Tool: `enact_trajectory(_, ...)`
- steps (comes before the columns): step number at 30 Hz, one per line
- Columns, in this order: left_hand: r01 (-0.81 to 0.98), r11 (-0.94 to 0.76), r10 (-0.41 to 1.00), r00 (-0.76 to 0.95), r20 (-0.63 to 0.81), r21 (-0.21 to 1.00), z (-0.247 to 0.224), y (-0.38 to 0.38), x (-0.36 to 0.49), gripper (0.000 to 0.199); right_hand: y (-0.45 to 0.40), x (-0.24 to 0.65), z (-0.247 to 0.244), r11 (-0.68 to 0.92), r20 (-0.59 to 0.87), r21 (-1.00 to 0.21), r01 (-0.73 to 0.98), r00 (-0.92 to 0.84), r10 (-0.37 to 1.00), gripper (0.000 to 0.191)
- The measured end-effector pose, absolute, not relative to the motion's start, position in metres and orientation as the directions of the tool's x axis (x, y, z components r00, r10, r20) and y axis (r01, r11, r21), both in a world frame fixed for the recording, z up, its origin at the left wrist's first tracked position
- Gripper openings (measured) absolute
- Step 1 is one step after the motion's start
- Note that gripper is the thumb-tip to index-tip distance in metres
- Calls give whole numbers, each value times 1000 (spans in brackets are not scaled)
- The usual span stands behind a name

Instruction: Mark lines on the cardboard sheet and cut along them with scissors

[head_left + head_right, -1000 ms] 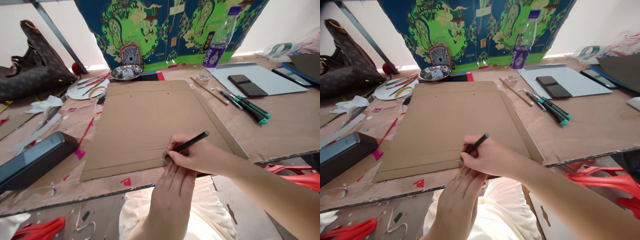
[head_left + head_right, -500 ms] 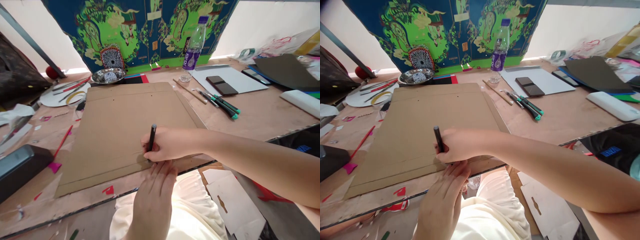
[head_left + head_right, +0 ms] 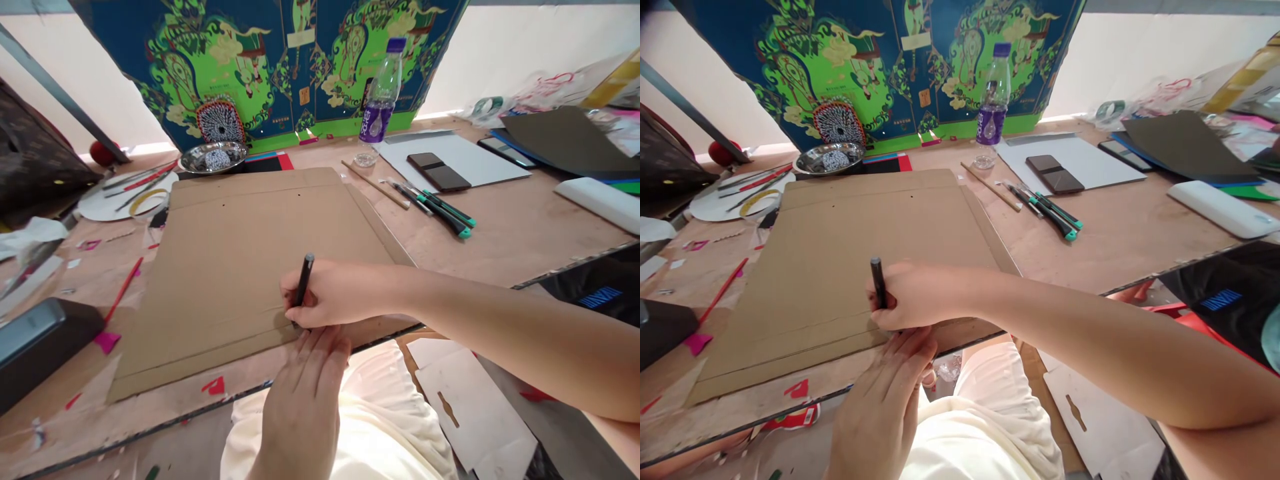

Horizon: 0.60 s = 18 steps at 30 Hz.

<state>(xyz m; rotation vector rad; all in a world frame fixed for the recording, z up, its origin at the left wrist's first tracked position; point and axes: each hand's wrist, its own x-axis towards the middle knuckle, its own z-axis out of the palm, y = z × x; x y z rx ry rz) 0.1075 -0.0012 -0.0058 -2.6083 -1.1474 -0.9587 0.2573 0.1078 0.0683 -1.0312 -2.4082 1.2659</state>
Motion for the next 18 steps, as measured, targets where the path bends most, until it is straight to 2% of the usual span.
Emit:
enact_trajectory(12, 724, -686, 620, 528, 580, 74, -4, -3, 108, 27, 103, 258, 71, 395, -112, -770, 501, -715, 690, 4)
enact_trajectory(18, 720, -691, 613, 537, 580, 63, -3, 0, 107, 28, 100, 270, 75, 372, -164, -746, 553, -694, 701, 4)
